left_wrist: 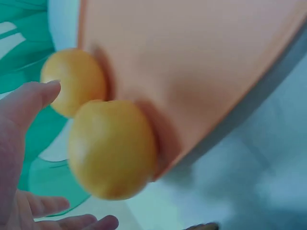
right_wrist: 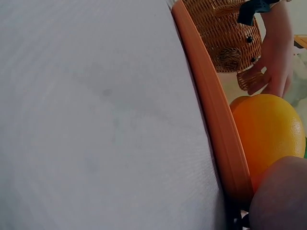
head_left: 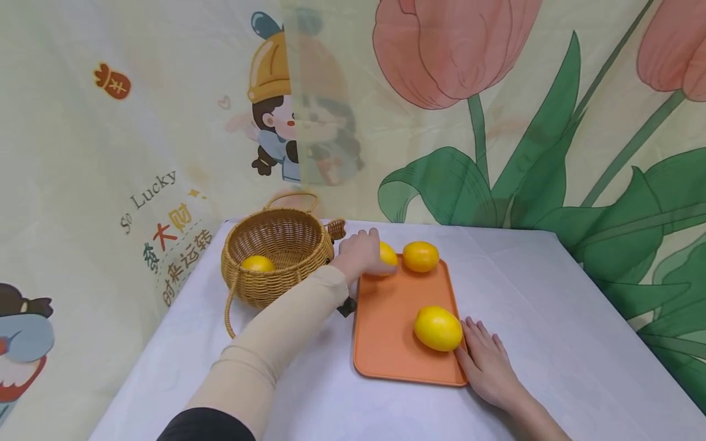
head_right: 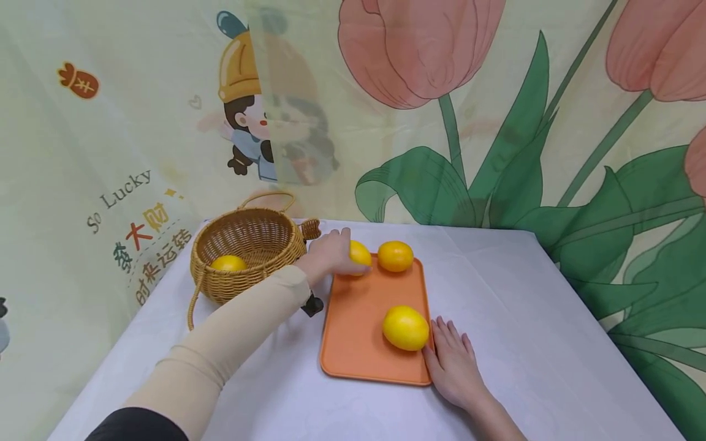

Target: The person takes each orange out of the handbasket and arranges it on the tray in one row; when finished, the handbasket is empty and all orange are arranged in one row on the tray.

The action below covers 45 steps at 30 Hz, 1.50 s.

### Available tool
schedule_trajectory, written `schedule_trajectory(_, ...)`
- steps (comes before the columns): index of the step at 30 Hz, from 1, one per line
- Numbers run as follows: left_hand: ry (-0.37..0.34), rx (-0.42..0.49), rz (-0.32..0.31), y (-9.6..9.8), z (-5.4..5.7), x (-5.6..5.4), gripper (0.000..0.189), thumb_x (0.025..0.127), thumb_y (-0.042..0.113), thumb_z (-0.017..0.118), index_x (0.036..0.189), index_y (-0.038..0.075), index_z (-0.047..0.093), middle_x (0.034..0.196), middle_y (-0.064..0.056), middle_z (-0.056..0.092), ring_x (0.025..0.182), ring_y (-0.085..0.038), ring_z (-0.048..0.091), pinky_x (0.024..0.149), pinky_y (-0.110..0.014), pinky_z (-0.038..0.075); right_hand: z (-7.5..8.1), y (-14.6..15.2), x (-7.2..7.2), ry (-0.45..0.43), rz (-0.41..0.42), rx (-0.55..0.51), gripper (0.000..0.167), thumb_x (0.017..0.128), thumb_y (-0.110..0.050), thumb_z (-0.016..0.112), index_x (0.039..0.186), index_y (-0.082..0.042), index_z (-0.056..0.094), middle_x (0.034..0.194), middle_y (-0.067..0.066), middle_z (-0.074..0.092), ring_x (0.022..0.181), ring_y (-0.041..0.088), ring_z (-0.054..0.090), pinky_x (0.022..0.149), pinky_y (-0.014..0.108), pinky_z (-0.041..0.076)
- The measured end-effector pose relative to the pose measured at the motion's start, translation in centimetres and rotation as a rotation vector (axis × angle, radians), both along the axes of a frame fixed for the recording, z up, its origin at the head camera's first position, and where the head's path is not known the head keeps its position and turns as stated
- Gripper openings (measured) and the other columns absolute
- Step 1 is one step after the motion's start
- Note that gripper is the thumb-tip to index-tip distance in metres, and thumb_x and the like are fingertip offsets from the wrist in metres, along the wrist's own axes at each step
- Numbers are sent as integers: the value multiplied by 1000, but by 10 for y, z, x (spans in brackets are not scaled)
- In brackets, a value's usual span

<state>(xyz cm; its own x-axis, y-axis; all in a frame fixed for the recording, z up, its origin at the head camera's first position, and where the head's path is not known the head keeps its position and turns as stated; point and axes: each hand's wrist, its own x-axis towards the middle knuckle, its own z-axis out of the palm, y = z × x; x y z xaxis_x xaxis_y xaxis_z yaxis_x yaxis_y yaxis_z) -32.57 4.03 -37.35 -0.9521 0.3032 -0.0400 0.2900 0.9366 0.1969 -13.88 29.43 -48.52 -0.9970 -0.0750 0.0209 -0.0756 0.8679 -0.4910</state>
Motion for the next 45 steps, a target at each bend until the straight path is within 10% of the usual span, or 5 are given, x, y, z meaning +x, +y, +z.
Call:
schedule_trajectory(24,106,132,-114,-52,92,40,103,79,77,66,155,13,39,147,-9,51,125,-25,55,95,-48,50,5,9,2,-8,-5,-19,68,108,-35,50,155,9,31,160,33,24,149,53,12,115,68,-3)
schedule_trajectory(35,137,164,-14,-128,92,17,77,85,67,67,134,8,58,126,-9,64,106,-24,61,88,-44,50,3,5,1,-1,-6,-2,66,107,-32,52,154,10,32,160,34,25,149,53,13,116,68,-3)
schedule_trajectory(45,-15,76,24,-192,76,-2,46,89,43,71,109,2,66,107,-14,68,94,-30,61,79,-46,50,1,1,0,1,2,3,66,107,-33,52,155,9,32,160,33,25,149,53,13,116,68,-3)
